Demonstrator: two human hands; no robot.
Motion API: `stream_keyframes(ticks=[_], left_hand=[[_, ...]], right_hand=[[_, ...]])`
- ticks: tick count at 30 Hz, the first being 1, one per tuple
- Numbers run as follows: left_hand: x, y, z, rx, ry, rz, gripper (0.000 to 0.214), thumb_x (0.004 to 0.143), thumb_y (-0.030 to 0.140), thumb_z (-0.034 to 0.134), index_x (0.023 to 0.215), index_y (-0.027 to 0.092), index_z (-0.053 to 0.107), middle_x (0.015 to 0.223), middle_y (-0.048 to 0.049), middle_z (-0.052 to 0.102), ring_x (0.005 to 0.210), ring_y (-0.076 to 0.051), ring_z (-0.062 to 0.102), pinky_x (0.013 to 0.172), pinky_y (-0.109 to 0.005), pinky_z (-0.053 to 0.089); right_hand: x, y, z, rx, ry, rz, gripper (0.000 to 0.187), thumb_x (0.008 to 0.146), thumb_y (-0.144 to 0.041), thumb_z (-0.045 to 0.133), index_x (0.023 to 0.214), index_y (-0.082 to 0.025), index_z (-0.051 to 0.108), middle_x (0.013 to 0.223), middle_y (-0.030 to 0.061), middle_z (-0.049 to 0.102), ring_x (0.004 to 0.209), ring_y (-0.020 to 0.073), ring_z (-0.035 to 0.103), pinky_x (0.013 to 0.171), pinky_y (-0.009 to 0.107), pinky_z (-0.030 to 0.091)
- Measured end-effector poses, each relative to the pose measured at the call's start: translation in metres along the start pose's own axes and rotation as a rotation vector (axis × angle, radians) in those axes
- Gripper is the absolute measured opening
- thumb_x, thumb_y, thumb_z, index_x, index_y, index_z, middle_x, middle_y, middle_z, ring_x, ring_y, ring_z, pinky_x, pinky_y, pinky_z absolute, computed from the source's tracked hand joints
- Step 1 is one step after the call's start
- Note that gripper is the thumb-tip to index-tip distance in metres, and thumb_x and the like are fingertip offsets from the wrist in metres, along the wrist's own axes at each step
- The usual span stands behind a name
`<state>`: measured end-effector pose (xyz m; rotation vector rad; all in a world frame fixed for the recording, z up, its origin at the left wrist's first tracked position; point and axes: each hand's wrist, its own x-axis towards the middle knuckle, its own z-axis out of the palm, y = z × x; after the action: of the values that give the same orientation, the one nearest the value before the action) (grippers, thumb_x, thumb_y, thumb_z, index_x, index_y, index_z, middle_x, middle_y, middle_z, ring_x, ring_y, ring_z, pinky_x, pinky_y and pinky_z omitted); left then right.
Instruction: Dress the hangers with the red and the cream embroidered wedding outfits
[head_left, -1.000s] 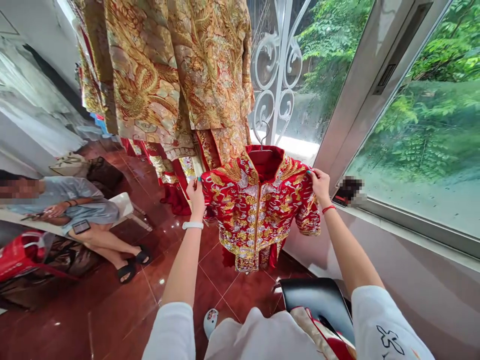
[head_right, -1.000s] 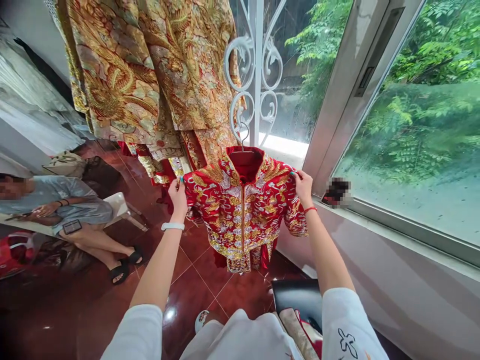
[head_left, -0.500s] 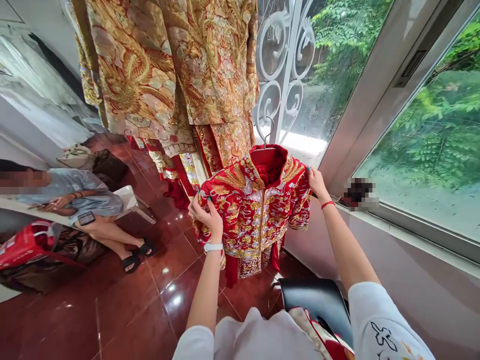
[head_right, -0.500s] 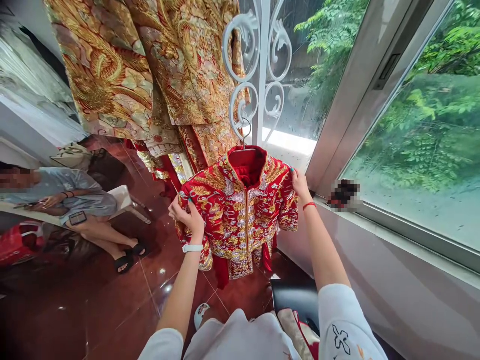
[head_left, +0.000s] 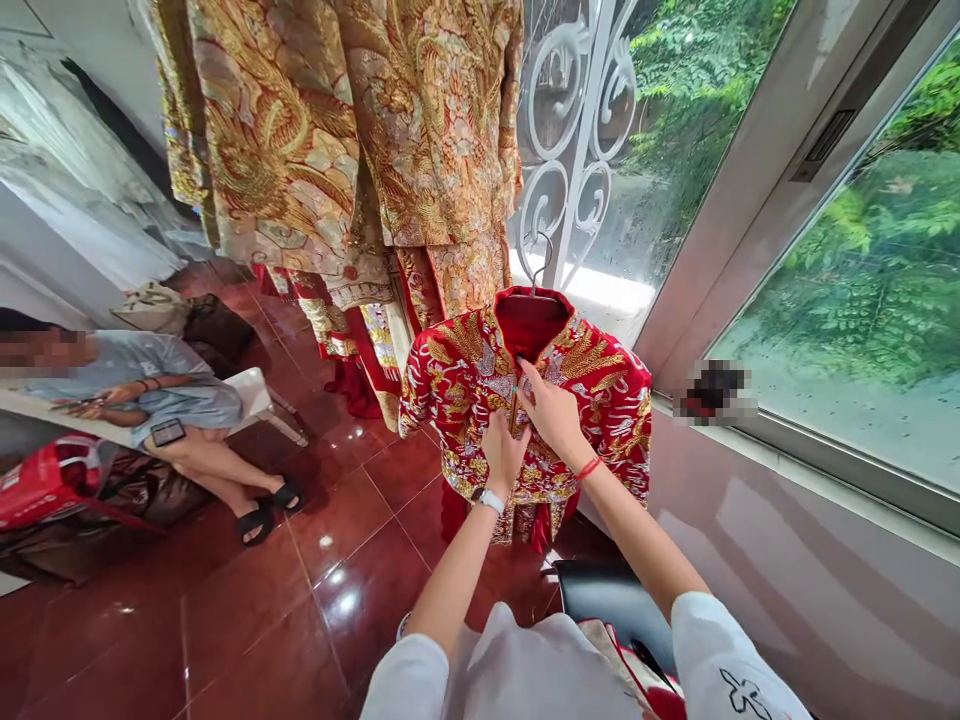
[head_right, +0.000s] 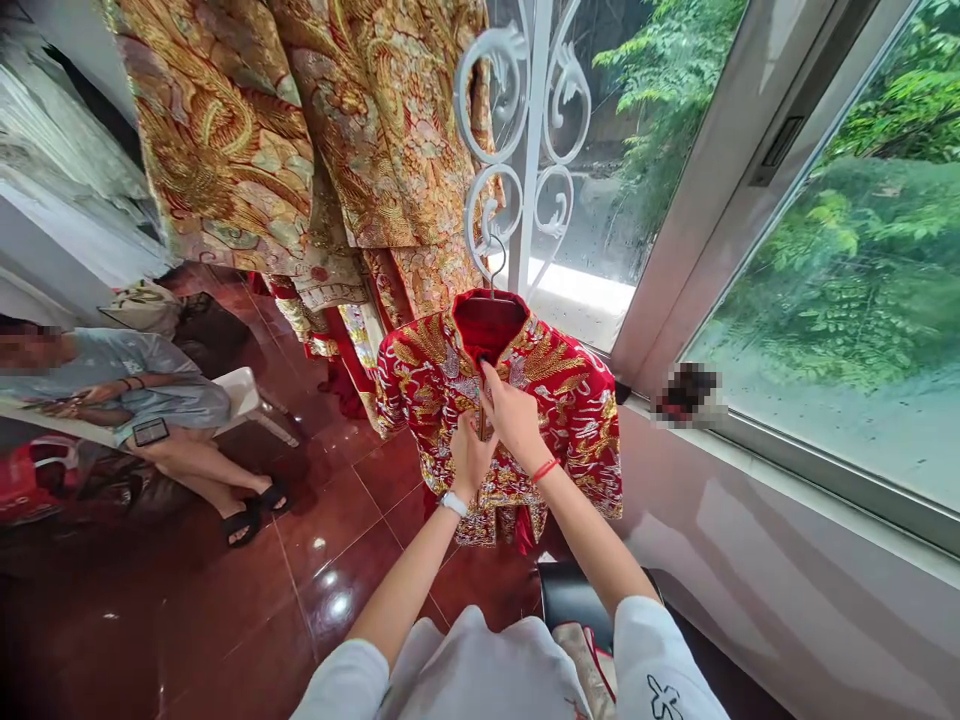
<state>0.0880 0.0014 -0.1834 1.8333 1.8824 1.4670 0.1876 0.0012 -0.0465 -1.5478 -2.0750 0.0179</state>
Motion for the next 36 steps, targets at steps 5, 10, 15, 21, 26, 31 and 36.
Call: stream_keyframes(ticks=[5, 10, 15, 21, 26, 31, 36], left_hand=[[0.023, -0.003, -0.011, 0.111, -0.157, -0.040, 0.024, 0.093, 0.027, 0.060, 0.115, 0.019, 0.054, 0.103, -0.0124, 0.071, 0.090, -0.026, 0.072, 0.075, -0.033, 0.049], [0.013, -0.006, -0.025, 0.088, -0.219, 0.024, 0.022, 0.099, 0.031, 0.051, 0.117, 0.018, 0.053, 0.102, -0.0128, 0.071, 0.086, -0.027, 0.073, 0.067, -0.031, 0.047], [0.005, -0.006, -0.037, 0.013, -0.246, 0.048, 0.026, 0.099, 0.031, 0.050, 0.122, 0.018, 0.050, 0.101, -0.0129, 0.070, 0.085, -0.027, 0.072, 0.065, -0.031, 0.045], [-0.010, -0.002, -0.045, -0.065, -0.260, 0.047, 0.019, 0.099, 0.032, 0.048, 0.112, 0.019, 0.051, 0.088, -0.0083, 0.067, 0.072, -0.024, 0.067, 0.059, -0.029, 0.039], [-0.020, 0.004, -0.045, -0.134, -0.268, 0.048, 0.012, 0.099, 0.032, 0.046, 0.101, 0.021, 0.050, 0.073, -0.0017, 0.059, 0.062, -0.020, 0.060, 0.057, -0.028, 0.035], [-0.028, 0.012, -0.044, -0.196, -0.239, 0.056, 0.010, 0.099, 0.031, 0.045, 0.100, 0.022, 0.048, 0.077, -0.0028, 0.060, 0.065, -0.020, 0.061, 0.059, -0.028, 0.035], [-0.032, 0.013, -0.044, -0.183, -0.221, 0.067, 0.009, 0.099, 0.030, 0.045, 0.096, 0.022, 0.047, 0.076, -0.0019, 0.058, 0.065, -0.020, 0.059, 0.059, -0.029, 0.036]], right_hand=[[0.032, -0.031, -0.006, -0.255, -0.104, 0.138, 0.027, 0.102, -0.028, 0.044, 0.117, -0.016, 0.061, 0.095, 0.0210, 0.074, 0.081, 0.0291, 0.072, 0.064, 0.031, 0.043], [0.037, -0.034, -0.005, -0.258, -0.163, 0.144, 0.024, 0.102, -0.020, 0.042, 0.105, -0.014, 0.065, 0.099, 0.0225, 0.073, 0.087, 0.0304, 0.072, 0.068, 0.032, 0.044], [0.015, -0.023, 0.006, -0.076, -0.086, 0.074, 0.021, 0.104, -0.025, 0.040, 0.108, -0.017, 0.060, 0.088, 0.0138, 0.074, 0.080, 0.0267, 0.070, 0.065, 0.030, 0.040], [-0.009, -0.018, 0.017, 0.033, 0.043, 0.050, 0.026, 0.102, -0.024, 0.038, 0.119, -0.014, 0.056, 0.086, 0.0133, 0.072, 0.076, 0.0272, 0.067, 0.062, 0.029, 0.036], [-0.021, -0.016, 0.020, 0.199, 0.187, 0.054, 0.024, 0.100, -0.025, 0.039, 0.117, -0.016, 0.054, 0.092, 0.0122, 0.071, 0.079, 0.0255, 0.066, 0.066, 0.030, 0.041], [-0.032, -0.014, 0.020, 0.236, 0.296, 0.102, 0.015, 0.099, -0.030, 0.045, 0.100, -0.021, 0.056, 0.091, 0.0095, 0.070, 0.079, 0.0239, 0.066, 0.066, 0.030, 0.042], [-0.023, -0.011, -0.004, 0.115, 0.241, 0.060, 0.016, 0.098, -0.028, 0.050, 0.085, -0.022, 0.057, 0.084, 0.0079, 0.071, 0.073, 0.0230, 0.064, 0.063, 0.029, 0.036]])
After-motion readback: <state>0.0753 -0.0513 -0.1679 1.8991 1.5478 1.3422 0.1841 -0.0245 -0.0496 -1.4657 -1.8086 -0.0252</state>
